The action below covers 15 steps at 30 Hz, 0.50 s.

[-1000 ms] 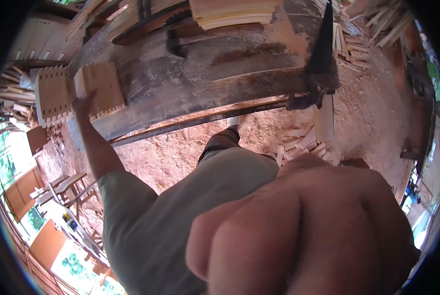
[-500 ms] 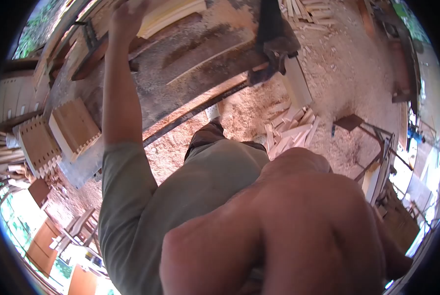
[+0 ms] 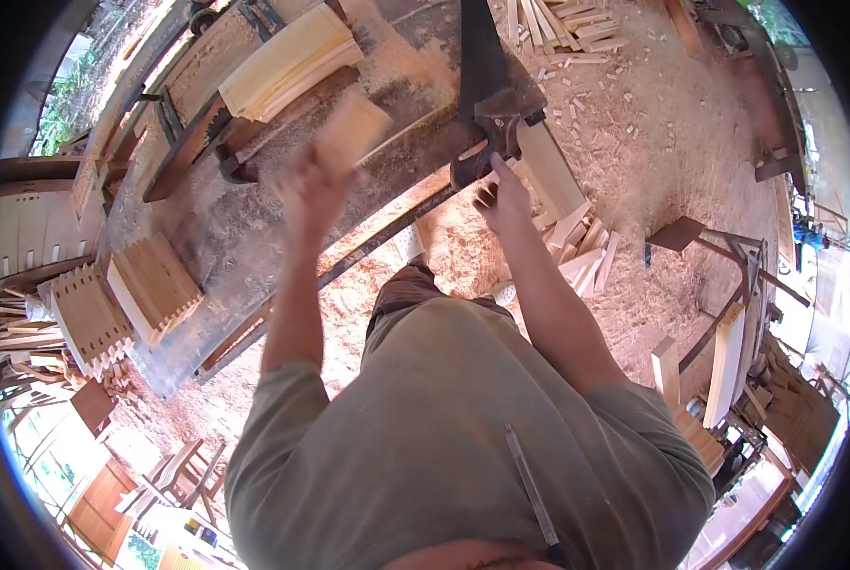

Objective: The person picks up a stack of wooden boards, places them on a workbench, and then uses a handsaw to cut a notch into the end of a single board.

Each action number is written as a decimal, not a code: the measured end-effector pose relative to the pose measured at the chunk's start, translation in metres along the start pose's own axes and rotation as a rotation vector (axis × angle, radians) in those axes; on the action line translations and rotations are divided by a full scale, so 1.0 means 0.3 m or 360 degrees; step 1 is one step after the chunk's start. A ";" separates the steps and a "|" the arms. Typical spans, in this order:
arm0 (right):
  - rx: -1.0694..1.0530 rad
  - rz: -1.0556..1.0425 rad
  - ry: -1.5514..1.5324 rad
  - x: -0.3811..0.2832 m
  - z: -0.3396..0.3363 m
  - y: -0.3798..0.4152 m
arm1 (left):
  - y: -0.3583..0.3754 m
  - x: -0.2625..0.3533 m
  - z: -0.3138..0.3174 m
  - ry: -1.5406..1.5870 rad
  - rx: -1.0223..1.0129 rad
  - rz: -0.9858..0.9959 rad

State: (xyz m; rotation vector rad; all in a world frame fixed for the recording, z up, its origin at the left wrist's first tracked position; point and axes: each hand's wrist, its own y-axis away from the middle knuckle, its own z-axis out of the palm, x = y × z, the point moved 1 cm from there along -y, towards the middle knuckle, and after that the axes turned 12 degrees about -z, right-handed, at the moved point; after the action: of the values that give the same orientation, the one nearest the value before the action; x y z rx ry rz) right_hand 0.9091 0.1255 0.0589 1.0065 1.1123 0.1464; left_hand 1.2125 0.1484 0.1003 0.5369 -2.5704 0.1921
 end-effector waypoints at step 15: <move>-0.0771 -0.1314 0.0099 -0.415 -0.649 0.134 | 0.080 0.247 0.481 -0.0012 0.0153 0.0748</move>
State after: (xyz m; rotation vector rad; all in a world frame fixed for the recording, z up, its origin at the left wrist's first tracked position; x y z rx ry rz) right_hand 0.7085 0.1958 0.1586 0.0717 1.3820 -0.2160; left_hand 1.0791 0.1116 0.0123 -0.0444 -2.6656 0.4750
